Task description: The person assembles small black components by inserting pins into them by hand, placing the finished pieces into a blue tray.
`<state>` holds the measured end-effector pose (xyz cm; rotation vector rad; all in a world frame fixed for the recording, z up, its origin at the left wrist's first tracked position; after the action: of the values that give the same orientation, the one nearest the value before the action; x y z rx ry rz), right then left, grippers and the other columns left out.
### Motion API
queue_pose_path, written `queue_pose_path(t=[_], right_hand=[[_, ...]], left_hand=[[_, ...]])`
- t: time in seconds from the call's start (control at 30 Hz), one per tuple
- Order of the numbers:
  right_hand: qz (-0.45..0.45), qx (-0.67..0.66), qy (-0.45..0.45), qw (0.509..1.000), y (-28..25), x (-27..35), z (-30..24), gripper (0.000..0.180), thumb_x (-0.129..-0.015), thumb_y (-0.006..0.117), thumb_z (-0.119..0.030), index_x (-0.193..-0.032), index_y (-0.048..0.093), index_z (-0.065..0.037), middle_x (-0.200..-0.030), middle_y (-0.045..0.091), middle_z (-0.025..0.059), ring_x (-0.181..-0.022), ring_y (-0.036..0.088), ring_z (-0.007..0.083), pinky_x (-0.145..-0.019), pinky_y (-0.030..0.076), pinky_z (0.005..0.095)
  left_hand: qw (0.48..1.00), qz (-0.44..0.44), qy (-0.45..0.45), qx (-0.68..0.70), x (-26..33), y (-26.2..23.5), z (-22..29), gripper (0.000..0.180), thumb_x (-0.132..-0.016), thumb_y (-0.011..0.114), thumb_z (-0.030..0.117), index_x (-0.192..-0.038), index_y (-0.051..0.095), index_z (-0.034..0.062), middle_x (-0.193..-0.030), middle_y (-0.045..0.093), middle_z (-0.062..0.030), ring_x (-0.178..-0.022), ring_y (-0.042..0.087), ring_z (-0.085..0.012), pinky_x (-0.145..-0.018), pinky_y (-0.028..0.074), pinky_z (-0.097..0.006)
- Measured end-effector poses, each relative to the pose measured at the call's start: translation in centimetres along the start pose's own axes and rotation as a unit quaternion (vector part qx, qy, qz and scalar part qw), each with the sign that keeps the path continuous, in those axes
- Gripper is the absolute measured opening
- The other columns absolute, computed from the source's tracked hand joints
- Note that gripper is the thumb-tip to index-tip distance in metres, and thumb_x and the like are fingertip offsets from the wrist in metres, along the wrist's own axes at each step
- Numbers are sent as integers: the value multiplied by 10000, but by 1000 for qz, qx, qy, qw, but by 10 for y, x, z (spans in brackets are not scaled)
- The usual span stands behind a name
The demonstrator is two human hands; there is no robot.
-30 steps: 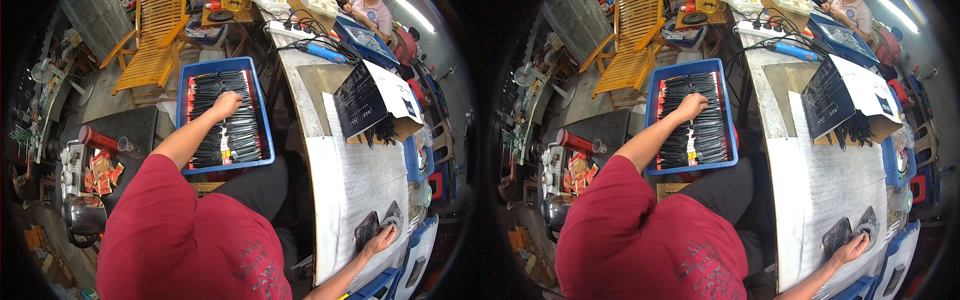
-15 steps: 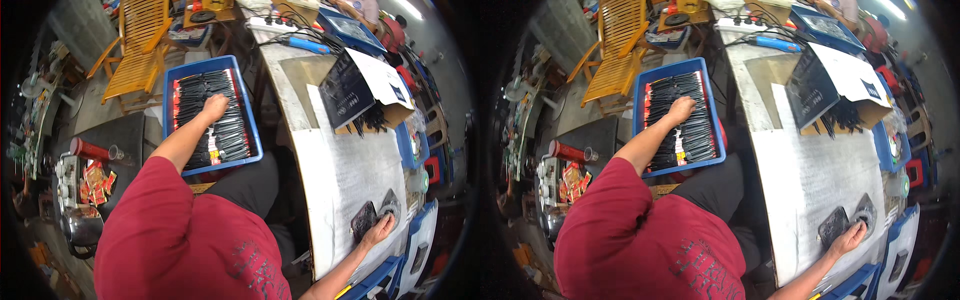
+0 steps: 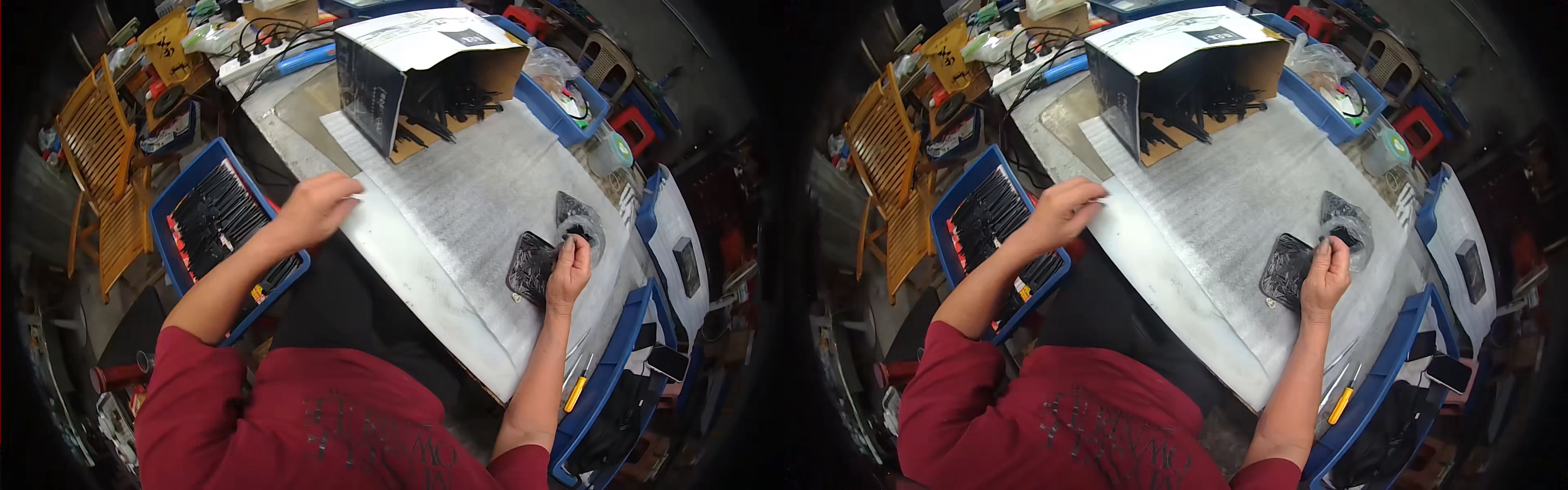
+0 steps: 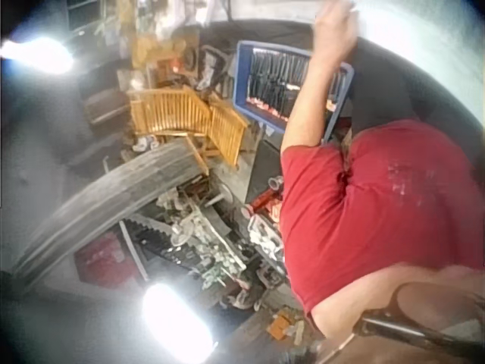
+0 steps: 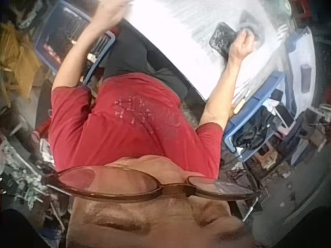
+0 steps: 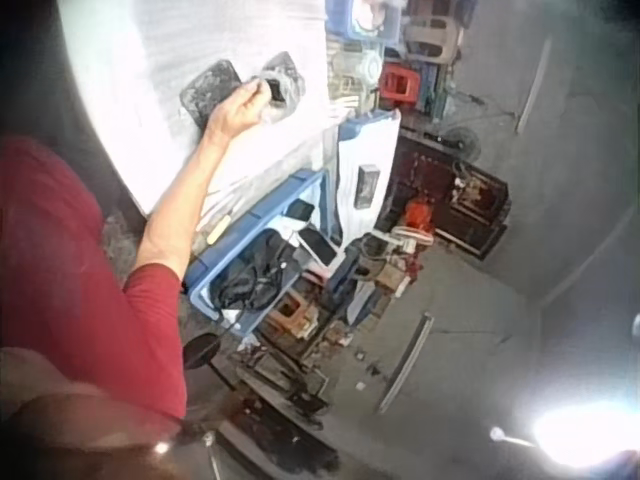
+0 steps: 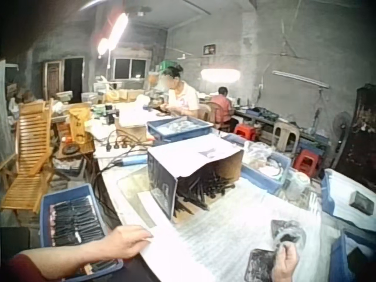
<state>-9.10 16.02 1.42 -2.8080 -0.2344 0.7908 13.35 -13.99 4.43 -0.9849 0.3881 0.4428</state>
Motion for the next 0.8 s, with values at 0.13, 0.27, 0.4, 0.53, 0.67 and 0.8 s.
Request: queue_pose_path(t=[0.13,0.27,0.4,0.53,0.67,0.8], right_hand=[[-2,-18,-5,1000,0,-2,2,128,-868,486,-115,-862,529,5,-638,460,-32,-577,393,35,-507,339,174],[-5,-14,-7,1000,2,-2,-2,138,-871,482,-122,-845,527,6,-616,459,-29,-561,391,40,-496,340,184],[-7,-18,-10,1000,4,-2,-3,140,-872,479,-122,-838,524,6,-605,456,-27,-550,388,41,-488,338,187],[8,-32,-4,999,1,-3,-1,138,-870,479,-119,-834,523,7,-596,452,-24,-538,385,42,-477,335,188],[3,-14,-3,1000,3,-4,-6,138,-870,477,-117,-831,524,7,-592,451,-21,-533,384,44,-472,334,189],[9,-9,-12,1000,3,-4,-6,139,-868,477,-115,-829,528,9,-595,462,-14,-534,399,49,-475,346,196]], left_hand=[[996,-34,72,-29,-51,47,18,153,-716,545,-5,-869,548,-4,-817,544,-137,-778,547,-292,-649,446,-341],[963,-106,94,-230,-102,82,19,151,-714,516,-13,-861,550,-23,-817,545,-143,-821,546,-298,-661,457,-353],[912,-144,-40,-382,-127,105,-13,183,-712,501,0,-878,572,-31,-868,571,-147,-868,547,-293,-703,468,-347],[893,-222,-117,-375,-141,106,-25,196,-726,495,24,-894,588,-14,-911,582,-150,-872,551,-282,-760,460,-367],[895,-201,-100,-386,-142,107,-26,196,-743,478,41,-902,581,-5,-929,574,-140,-903,537,-286,-792,441,-413],[918,-164,-60,-356,-140,105,-26,187,-760,443,45,-913,550,31,-945,556,-118,-943,502,-303,-839,398,-460]])
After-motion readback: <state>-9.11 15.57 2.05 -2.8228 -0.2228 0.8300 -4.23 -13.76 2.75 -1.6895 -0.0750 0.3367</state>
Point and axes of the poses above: each hand's wrist, its own x-axis away from the middle knuckle, its own y-axis out of the palm, z = x × y, the point moved 4 cm from there along -x, towards the middle knuckle
